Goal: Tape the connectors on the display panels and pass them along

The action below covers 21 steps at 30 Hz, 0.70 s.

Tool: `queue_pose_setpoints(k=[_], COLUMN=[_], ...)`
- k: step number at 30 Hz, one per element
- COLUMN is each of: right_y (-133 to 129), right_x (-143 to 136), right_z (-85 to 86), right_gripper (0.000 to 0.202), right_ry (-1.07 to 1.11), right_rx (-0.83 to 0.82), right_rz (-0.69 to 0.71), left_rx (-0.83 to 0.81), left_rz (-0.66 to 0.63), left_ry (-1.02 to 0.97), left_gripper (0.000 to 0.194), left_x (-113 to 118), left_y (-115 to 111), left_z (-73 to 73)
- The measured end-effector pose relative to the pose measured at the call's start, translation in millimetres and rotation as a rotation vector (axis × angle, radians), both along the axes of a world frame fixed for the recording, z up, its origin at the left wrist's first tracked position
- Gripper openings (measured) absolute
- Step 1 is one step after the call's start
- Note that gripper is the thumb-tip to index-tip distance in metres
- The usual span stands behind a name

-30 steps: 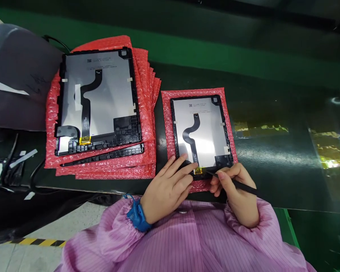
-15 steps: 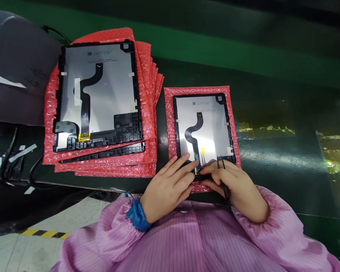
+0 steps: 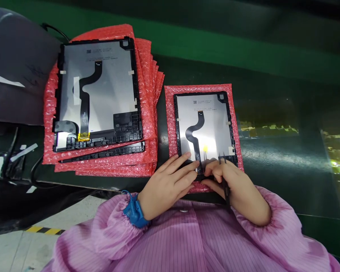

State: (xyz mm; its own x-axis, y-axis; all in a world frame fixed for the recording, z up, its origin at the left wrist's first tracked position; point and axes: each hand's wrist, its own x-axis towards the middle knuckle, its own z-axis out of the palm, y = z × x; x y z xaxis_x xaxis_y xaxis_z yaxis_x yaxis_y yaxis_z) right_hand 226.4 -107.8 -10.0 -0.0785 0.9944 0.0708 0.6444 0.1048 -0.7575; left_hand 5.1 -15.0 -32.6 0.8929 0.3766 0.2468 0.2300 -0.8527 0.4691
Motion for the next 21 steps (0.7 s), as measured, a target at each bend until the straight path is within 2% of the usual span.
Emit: queue_pose_setpoints(k=[3, 6, 16, 21], right_y=[-2, -5, -12, -12], right_x=[7, 13, 16, 12], right_z=[-1.5, -3.7, -11.4, -6.1], right_gripper=[0.036, 0.037, 0.016, 0.024], right_ry=[0.081, 0.044, -0.175, -0.316], right_rx=[0.127, 0.185, 0.285, 0.421], right_rz=[-0.047, -0.048, 0.121, 0.179], left_rx=[-0.015, -0.003, -0.024, -0.041], left_rz=[-0.025, -0.061, -0.123, -0.114], left_ry=[0.034, 0.053, 0.007, 0.021], left_gripper=[0.021, 0.023, 0.023, 0.025], left_x=[-1, -2, -6, -4], left_y=[2, 6, 10, 10], left_z=[0.3, 0.8, -3.0, -2.4])
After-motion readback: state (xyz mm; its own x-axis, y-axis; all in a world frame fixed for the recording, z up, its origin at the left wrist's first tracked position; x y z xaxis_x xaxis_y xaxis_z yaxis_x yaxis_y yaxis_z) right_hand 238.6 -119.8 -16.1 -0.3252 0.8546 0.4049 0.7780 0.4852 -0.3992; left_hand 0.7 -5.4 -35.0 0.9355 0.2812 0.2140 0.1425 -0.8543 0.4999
